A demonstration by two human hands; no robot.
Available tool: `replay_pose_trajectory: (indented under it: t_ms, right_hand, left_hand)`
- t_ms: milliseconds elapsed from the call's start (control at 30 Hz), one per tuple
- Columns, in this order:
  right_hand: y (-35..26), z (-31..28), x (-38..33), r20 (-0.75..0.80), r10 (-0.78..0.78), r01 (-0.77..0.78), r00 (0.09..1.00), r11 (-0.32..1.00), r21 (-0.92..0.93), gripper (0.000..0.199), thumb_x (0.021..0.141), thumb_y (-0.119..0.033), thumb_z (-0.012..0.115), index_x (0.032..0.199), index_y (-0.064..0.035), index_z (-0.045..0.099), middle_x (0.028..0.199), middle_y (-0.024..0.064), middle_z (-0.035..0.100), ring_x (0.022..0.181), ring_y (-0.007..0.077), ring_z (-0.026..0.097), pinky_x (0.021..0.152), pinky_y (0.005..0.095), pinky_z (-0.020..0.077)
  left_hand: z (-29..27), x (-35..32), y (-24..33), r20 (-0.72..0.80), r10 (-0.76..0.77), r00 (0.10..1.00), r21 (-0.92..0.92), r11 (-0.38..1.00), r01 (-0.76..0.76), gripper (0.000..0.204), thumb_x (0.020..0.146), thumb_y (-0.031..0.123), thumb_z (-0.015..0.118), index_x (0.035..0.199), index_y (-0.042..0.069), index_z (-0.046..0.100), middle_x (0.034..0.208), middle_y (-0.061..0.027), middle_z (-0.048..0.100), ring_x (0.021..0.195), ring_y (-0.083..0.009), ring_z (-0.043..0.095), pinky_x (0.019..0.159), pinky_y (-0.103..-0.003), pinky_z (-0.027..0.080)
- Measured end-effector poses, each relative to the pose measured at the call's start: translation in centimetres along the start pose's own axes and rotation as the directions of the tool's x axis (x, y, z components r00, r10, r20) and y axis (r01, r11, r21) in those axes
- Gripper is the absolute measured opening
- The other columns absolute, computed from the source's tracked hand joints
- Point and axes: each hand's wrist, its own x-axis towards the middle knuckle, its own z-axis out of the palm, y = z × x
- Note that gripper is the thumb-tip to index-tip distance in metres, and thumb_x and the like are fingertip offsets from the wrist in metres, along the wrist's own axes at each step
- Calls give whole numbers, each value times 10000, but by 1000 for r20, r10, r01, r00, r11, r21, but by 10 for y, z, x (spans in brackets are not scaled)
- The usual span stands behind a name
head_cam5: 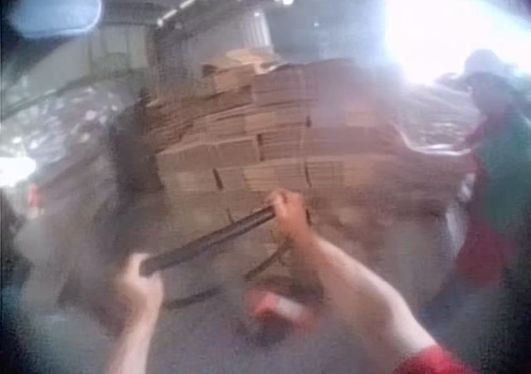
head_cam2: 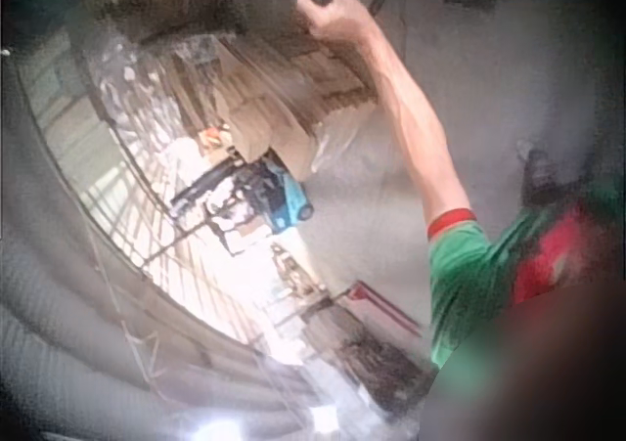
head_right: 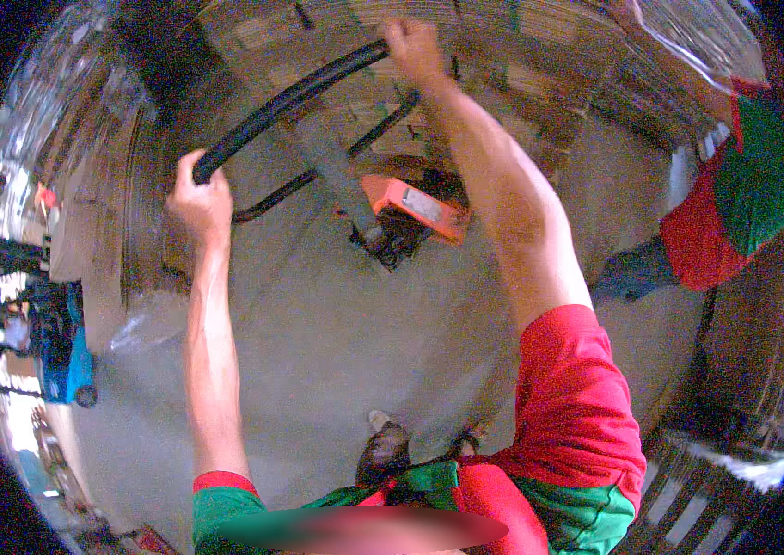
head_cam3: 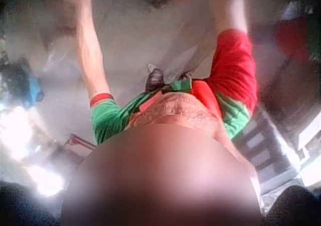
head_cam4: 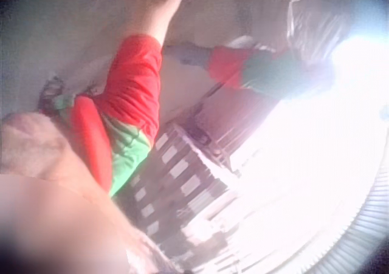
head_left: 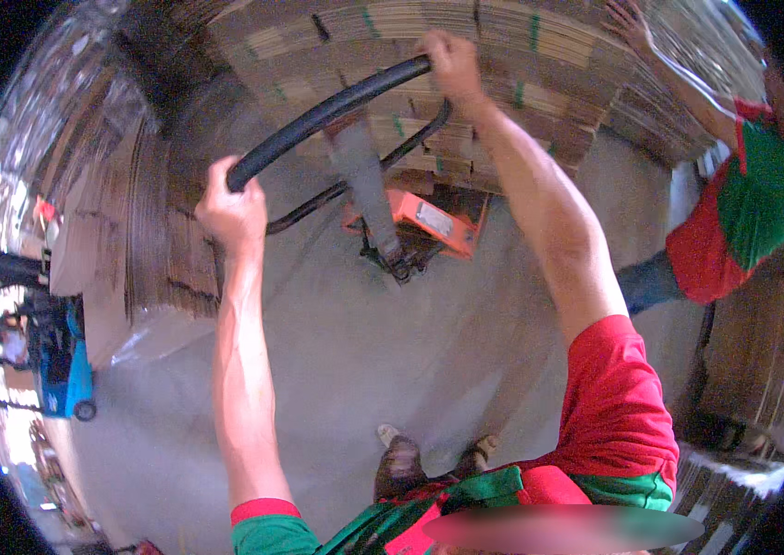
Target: The person uses a manual pallet jack to pull a stack of flat cardboard boxes across a warehouse floor. The person positions the jack under the load, pulls it backward, and then lifts a single box from the top of the stack by hand.
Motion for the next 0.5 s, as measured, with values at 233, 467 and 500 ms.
replay_pose_trajectory:
  t_ms: [233, 467, 500]
  right_hand:
    - [45, 22, 30, -63, 12, -17, 998, 997, -78, 483, 951, -400, 450, 889, 9, 698, 770, 108, 653, 749, 232, 600, 742, 374, 473]
    - [63, 31, 47, -79, -146, 129, 986, 973, -192, 498, 954, -405, 443, 854, 24, 675, 768, 115, 649, 735, 219, 601, 717, 364, 462]
    - [64, 32, 49, -116, 37, -59, 993, 979, -195, 487, 995, -381, 426, 915, 18, 695, 899, 181, 707, 817, 359, 650, 793, 419, 496]
  left_hand:
    - [52, 21, -22, 5, 41, 999, -9, 999, -41, 255, 725, 83, 798, 948, 134, 685, 767, -144, 708, 708, -356, 713, 607, -451, 547]
    - [71, 45, -50, 114, 47, 992, -75, 996, -38, 260, 724, 115, 779, 948, 143, 651, 820, -114, 715, 738, -362, 709, 621, -462, 553]
    - [73, 49, -53, 132, 46, 990, -69, 997, -37, 266, 724, 115, 781, 953, 142, 648, 826, -113, 715, 739, -362, 709, 619, -464, 551]
